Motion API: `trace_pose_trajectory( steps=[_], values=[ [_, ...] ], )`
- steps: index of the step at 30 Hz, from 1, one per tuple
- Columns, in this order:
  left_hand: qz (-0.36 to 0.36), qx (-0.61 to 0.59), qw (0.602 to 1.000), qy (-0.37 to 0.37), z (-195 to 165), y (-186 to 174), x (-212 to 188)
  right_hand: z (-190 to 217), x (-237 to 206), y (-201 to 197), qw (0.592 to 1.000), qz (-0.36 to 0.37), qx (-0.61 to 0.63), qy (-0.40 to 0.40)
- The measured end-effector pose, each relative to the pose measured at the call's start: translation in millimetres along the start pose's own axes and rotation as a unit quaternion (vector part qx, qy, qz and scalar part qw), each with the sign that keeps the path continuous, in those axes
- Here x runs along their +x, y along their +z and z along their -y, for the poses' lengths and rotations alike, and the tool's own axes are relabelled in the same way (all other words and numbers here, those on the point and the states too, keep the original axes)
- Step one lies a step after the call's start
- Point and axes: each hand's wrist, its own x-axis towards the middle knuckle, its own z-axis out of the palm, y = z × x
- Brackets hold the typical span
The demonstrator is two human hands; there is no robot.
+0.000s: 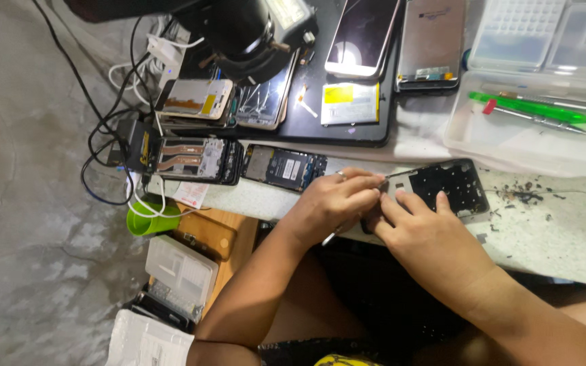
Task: The person uses a metal spudger to pry and separate the screen assembly from the smartphone chassis. They then lift the screen, disconnect a ribbon cable, and set the screen aside.
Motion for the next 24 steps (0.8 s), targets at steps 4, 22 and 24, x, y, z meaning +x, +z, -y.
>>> trace_pose_trajectory(
  steps=[4,22,24],
  values=[
    [0.007,0.011,0.999,-0.032,-4,-9,-12,-1,-2,0,0.998,-0.036,-0.032,-0.033],
    [0.009,0.009,0.999,-0.039,-4,-16,-25,-6,-4,-3,0.999,0.002,0.016,-0.038],
    [0.012,0.007,0.999,-0.037,-4,-16,-26,-7,-4,-3,0.999,0.005,0.019,-0.035]
  ],
)
